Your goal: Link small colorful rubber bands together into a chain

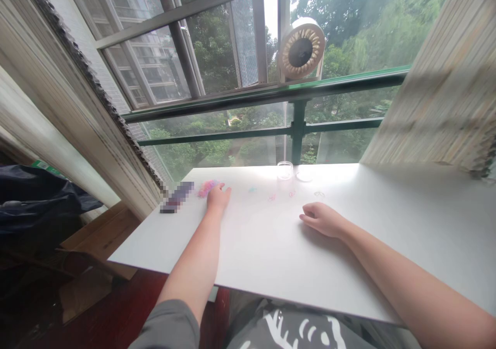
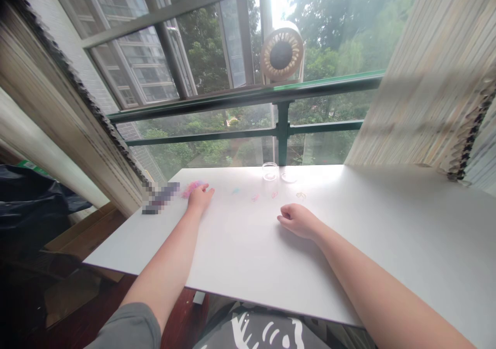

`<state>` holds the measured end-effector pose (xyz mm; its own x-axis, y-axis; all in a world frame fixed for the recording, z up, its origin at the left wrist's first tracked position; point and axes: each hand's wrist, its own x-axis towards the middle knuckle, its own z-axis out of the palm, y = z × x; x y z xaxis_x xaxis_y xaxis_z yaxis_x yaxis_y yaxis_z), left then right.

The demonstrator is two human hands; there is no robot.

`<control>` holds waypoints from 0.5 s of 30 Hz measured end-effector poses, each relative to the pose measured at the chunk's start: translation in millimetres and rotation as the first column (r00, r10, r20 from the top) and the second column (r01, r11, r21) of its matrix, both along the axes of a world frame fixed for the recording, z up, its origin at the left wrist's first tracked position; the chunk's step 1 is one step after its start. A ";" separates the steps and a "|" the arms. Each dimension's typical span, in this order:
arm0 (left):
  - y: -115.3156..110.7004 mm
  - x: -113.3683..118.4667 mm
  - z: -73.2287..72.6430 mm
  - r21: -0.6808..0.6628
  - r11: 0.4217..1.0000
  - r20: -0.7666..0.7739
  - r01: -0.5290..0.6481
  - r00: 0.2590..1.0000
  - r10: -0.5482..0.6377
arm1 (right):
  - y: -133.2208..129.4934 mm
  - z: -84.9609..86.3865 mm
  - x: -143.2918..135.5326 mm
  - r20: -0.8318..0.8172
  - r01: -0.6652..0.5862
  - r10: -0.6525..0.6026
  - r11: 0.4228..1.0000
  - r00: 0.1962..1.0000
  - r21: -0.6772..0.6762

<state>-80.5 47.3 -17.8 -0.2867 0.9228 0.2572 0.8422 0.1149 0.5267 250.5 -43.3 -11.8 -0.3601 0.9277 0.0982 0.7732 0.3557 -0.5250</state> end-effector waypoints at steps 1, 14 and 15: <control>0.0 -1.2 -0.6 -0.006 1.000 -0.016 -0.006 1.000 0.006 | -0.1 -0.1 -0.2 0.001 0.000 0.000 1.000 1.000 0.003; -3.8 -1.1 -0.5 -0.131 0.990 -0.203 -0.049 0.979 0.022 | -2.2 2.9 -3.4 -0.016 0.019 -0.019 1.000 1.000 0.009; -3.0 -3.4 -0.3 -0.114 0.993 -0.180 -0.036 0.984 0.015 | -2.0 2.7 -3.1 -0.016 0.018 -0.018 1.000 1.000 0.010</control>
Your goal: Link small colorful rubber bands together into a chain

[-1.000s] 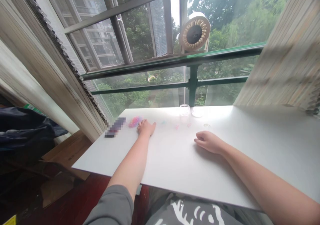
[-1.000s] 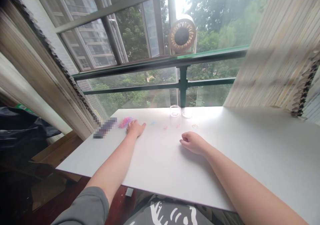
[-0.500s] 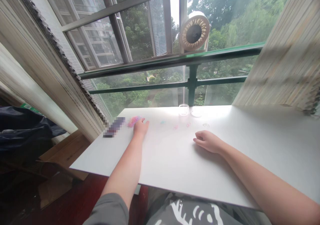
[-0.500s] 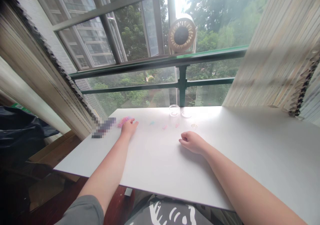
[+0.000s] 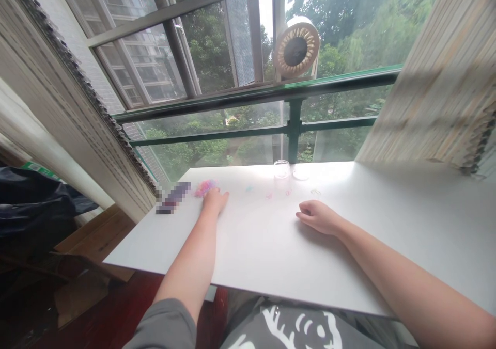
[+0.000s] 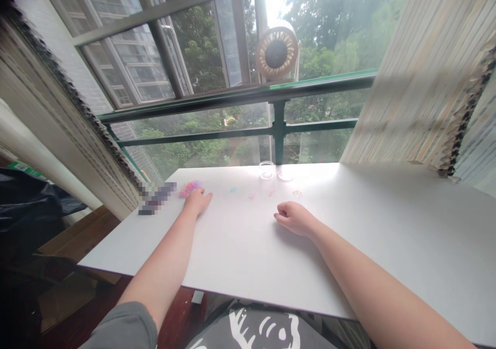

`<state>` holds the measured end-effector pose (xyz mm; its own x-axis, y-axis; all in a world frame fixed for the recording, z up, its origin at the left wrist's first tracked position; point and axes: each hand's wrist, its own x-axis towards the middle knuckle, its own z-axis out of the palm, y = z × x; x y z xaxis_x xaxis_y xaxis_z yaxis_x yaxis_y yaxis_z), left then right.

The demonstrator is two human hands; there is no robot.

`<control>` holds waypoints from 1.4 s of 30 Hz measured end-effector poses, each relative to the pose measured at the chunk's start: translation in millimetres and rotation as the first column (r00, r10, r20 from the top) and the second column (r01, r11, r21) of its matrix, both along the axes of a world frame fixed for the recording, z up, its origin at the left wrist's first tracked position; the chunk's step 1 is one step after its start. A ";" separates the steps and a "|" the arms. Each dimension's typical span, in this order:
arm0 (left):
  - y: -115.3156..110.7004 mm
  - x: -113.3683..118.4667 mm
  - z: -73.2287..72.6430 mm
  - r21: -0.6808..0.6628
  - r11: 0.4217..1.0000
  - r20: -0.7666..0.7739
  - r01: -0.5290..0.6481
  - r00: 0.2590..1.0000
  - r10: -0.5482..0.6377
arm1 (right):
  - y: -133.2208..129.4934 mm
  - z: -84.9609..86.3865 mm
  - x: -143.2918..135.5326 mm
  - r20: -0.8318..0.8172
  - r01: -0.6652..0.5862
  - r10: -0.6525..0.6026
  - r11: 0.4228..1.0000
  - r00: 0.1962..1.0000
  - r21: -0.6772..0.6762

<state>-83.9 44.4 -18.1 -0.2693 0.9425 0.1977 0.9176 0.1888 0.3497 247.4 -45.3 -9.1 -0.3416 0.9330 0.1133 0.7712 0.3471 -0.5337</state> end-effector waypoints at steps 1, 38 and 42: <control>0.9 -2.6 0.2 0.020 1.000 0.035 0.006 0.999 -0.007 | 0.2 -0.2 0.3 0.001 -0.001 0.001 1.000 1.000 0.003; 5.2 -12.7 11.6 0.300 0.950 0.060 -0.083 0.996 0.067 | -1.1 1.6 2.2 -0.006 -0.016 0.016 1.000 1.000 -0.003; -1.6 5.9 14.3 0.301 0.954 0.139 0.015 0.988 -0.060 | -1.3 1.3 2.1 -0.011 -0.010 0.010 1.000 1.000 -0.003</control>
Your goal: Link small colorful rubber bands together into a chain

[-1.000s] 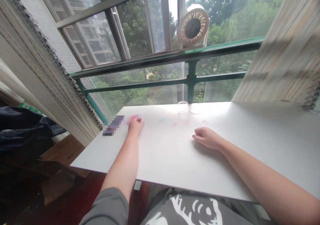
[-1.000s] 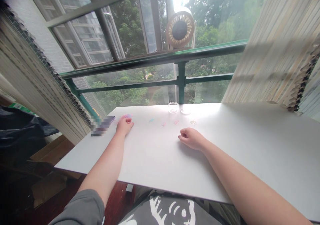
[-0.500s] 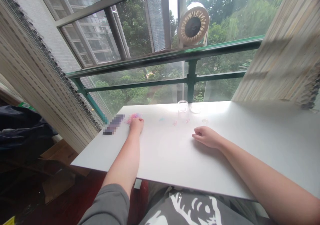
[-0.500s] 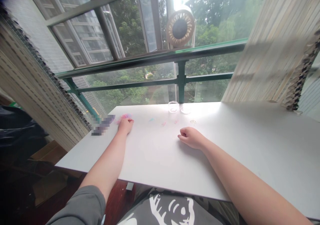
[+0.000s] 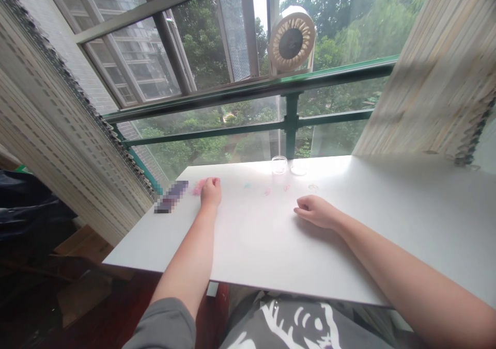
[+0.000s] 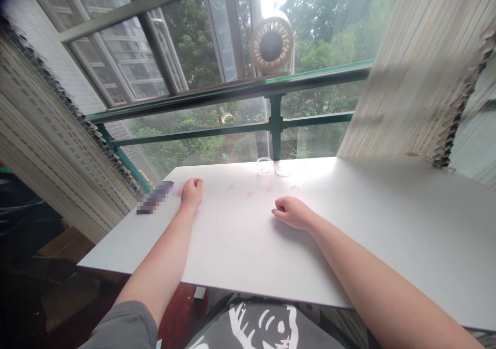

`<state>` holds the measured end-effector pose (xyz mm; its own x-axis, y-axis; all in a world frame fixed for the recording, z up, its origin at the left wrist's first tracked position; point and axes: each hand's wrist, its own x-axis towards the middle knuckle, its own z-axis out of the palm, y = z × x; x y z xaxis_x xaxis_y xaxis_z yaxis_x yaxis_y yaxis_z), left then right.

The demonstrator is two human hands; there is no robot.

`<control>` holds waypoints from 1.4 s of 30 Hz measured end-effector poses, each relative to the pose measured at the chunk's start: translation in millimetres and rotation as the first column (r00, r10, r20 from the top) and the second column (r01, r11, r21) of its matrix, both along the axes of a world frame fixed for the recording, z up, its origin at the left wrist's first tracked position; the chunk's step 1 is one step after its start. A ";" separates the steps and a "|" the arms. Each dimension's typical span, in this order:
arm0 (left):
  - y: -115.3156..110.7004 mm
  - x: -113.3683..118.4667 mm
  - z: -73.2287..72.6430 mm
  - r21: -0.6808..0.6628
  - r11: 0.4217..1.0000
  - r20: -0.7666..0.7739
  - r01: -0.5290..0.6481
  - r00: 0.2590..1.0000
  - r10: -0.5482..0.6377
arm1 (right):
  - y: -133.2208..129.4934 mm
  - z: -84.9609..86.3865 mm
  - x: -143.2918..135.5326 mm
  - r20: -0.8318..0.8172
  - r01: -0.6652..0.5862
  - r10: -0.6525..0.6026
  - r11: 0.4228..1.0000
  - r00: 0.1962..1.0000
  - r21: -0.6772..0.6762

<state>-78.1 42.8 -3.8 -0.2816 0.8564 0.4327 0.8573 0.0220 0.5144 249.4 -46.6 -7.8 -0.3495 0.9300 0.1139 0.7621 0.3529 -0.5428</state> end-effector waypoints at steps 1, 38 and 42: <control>-2.4 7.4 0.0 -0.006 0.999 0.015 0.045 0.999 -0.045 | 0.1 -0.1 -0.1 -0.004 0.001 -0.001 1.000 1.000 -0.001; -64.4 150.5 -3.9 -0.036 0.664 0.280 0.747 0.646 -0.711 | 7.1 -6.5 2.0 -0.358 -0.004 0.049 0.992 0.933 0.125; -62.8 147.5 -8.2 -0.027 0.656 0.313 0.755 0.629 -0.712 | 6.5 -4.9 1.3 -0.324 -0.007 0.048 0.992 0.945 0.127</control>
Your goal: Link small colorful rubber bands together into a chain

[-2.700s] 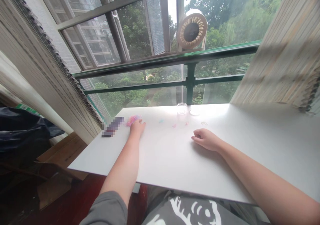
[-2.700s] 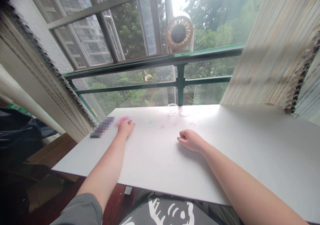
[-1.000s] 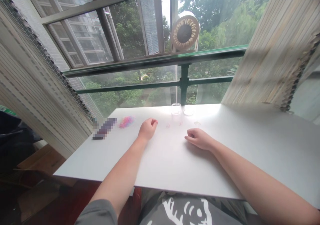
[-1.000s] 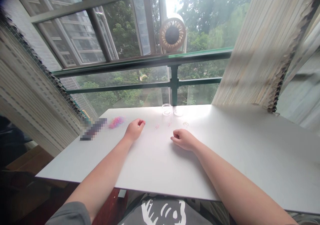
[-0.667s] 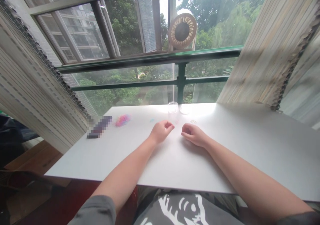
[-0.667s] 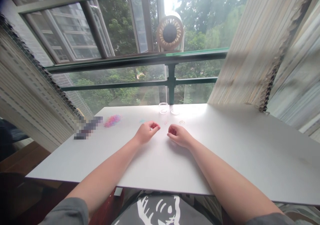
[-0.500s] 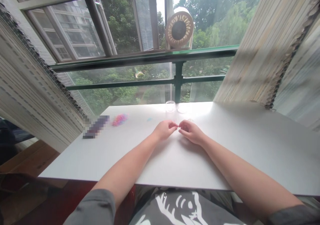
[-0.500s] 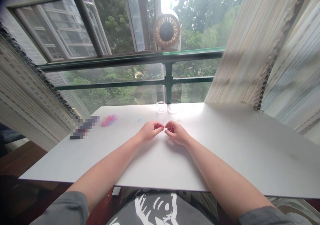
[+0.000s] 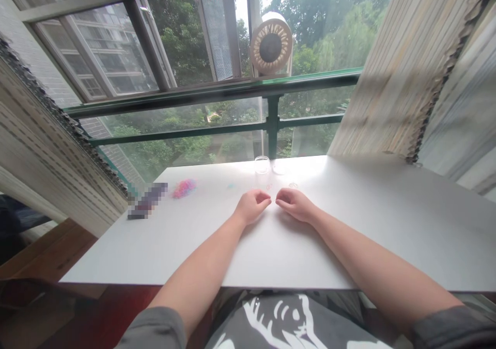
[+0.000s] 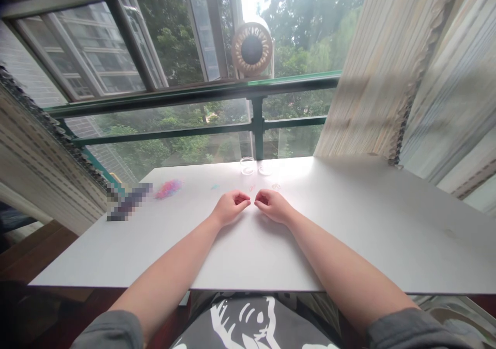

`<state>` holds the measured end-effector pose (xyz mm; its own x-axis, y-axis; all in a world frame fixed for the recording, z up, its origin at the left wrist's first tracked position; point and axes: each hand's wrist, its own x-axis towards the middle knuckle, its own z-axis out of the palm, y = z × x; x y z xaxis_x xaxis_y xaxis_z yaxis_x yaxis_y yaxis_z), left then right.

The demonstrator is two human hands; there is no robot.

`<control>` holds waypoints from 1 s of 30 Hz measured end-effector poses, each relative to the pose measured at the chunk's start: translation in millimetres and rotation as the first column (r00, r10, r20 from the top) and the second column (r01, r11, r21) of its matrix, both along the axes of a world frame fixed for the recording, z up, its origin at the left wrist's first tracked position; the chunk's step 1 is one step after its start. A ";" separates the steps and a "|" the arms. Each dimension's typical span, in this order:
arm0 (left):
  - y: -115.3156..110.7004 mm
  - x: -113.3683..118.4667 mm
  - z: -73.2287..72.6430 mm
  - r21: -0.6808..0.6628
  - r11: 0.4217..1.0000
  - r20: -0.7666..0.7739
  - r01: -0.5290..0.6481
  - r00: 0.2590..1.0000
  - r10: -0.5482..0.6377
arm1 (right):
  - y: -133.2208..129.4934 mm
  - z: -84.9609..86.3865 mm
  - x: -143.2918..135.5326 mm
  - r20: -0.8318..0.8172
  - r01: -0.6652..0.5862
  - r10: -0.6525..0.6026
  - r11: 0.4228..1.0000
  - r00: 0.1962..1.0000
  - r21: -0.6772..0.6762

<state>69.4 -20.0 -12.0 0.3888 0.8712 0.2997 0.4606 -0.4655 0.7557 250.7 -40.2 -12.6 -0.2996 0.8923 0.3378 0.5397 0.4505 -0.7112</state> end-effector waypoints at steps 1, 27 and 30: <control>0.5 0.0 -0.7 -0.002 1.000 0.003 0.001 1.000 -0.001 | -0.3 0.5 0.0 -0.001 -0.002 0.002 1.000 1.000 -0.002; -1.6 -0.7 -4.3 -0.006 0.999 -0.026 0.043 0.999 -0.043 | -2.7 1.2 -0.4 0.035 -0.045 0.047 0.998 0.998 -0.054; -1.9 -0.9 -4.0 -0.017 0.998 -0.029 0.060 0.998 -0.061 | -2.9 0.8 -0.4 0.027 -0.042 0.044 0.998 0.999 -0.053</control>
<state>68.5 -22.0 -16.0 0.4493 0.8506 0.2730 0.4545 -0.4807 0.7499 250.3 -43.0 -11.8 -0.3472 0.8945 0.2816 0.5409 0.4363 -0.7191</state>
